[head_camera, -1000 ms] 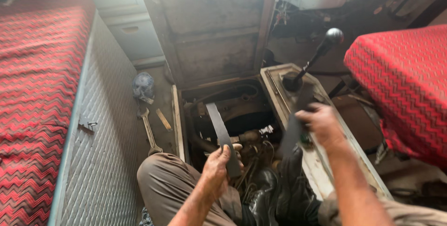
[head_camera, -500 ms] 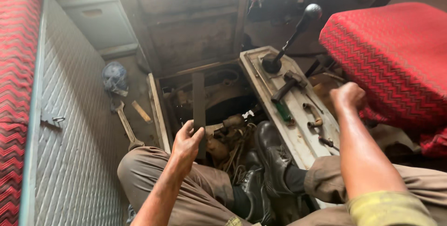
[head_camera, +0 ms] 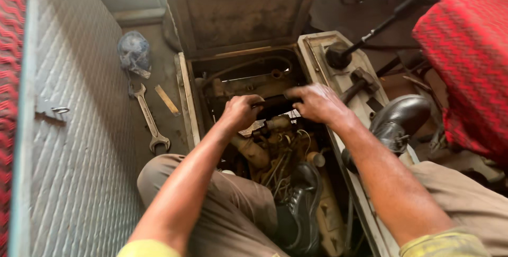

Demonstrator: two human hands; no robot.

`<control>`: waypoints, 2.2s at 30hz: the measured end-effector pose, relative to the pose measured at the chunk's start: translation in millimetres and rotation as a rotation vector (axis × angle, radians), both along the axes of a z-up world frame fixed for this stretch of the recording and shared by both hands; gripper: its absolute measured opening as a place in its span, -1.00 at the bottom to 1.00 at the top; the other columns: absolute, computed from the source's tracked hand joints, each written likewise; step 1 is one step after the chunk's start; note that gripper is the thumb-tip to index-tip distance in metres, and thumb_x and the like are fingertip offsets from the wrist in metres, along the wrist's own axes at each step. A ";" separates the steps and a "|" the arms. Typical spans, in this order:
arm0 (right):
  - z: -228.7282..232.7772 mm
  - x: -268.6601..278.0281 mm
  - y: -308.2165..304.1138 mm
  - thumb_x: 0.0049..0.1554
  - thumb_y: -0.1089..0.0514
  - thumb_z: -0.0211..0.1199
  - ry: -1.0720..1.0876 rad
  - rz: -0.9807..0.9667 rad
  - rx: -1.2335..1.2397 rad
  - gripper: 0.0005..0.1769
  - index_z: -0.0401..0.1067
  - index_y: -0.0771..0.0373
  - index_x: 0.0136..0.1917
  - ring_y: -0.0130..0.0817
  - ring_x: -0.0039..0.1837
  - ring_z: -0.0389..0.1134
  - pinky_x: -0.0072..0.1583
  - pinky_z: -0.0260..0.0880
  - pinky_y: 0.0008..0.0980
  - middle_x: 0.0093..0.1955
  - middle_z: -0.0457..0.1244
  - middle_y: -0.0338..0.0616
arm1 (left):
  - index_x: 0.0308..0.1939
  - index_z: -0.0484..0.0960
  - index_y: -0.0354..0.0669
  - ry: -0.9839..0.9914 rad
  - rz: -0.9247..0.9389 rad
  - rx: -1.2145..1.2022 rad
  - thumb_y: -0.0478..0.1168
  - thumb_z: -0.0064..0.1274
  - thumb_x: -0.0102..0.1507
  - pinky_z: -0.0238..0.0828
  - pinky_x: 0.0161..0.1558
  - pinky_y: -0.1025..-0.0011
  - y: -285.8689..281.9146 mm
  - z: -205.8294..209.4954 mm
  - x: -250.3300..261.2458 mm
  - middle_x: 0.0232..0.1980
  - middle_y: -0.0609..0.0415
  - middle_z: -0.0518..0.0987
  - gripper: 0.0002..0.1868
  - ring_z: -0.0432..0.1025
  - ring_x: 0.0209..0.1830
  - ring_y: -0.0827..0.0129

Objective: The person handles a piece of sandpaper and a black belt while working on the components of an exposed engine inside a vehicle cab.

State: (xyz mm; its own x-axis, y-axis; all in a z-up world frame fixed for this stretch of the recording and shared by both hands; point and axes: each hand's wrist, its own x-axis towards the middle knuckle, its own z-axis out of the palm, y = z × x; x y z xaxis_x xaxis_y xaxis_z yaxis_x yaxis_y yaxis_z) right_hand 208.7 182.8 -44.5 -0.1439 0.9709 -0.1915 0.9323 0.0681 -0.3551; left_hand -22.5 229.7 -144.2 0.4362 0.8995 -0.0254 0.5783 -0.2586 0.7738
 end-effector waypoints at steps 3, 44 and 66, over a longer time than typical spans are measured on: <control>-44.2 10.9 20.0 0.12 0.04 0.30 -0.006 -0.044 -0.034 -0.67 0.60 0.02 0.17 0.07 0.14 0.45 0.22 0.45 -0.05 0.09 0.43 0.07 | -0.05 0.74 0.01 0.045 0.083 -0.061 -0.11 0.23 0.20 0.47 0.01 0.10 33.1 -90.1 28.8 -0.08 -0.09 0.69 -0.75 0.56 -0.04 -0.04; -104.2 19.9 50.8 0.10 0.27 0.39 1.252 -0.588 -0.091 -0.89 0.56 0.31 -0.07 -0.47 -0.26 0.41 -0.23 0.41 -0.46 -0.21 0.43 -0.18 | -0.04 0.69 -0.26 -0.485 -0.012 -0.822 -0.24 0.24 0.18 0.52 -0.27 0.33 29.0 -1.1 40.6 -0.25 0.03 0.68 -0.71 0.54 -0.30 0.37; -211.5 19.8 37.0 -0.06 0.37 0.32 0.446 -0.277 0.522 -0.76 0.58 0.28 -0.07 -0.12 -0.01 0.48 0.02 0.50 -0.29 -0.05 0.43 0.00 | -0.04 0.75 -0.04 -0.064 -0.023 -0.153 -0.12 0.22 0.21 0.43 0.23 0.18 74.9 -171.1 76.6 0.08 -0.09 0.67 -0.74 0.50 0.16 0.01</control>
State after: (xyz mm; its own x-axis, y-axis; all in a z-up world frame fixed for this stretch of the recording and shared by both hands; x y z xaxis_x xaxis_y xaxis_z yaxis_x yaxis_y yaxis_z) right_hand 228.6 219.8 -256.0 0.1633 0.9316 0.3249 0.7144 0.1155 -0.6901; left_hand 54.1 304.6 -315.3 0.4618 0.8770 -0.1329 0.5218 -0.1474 0.8402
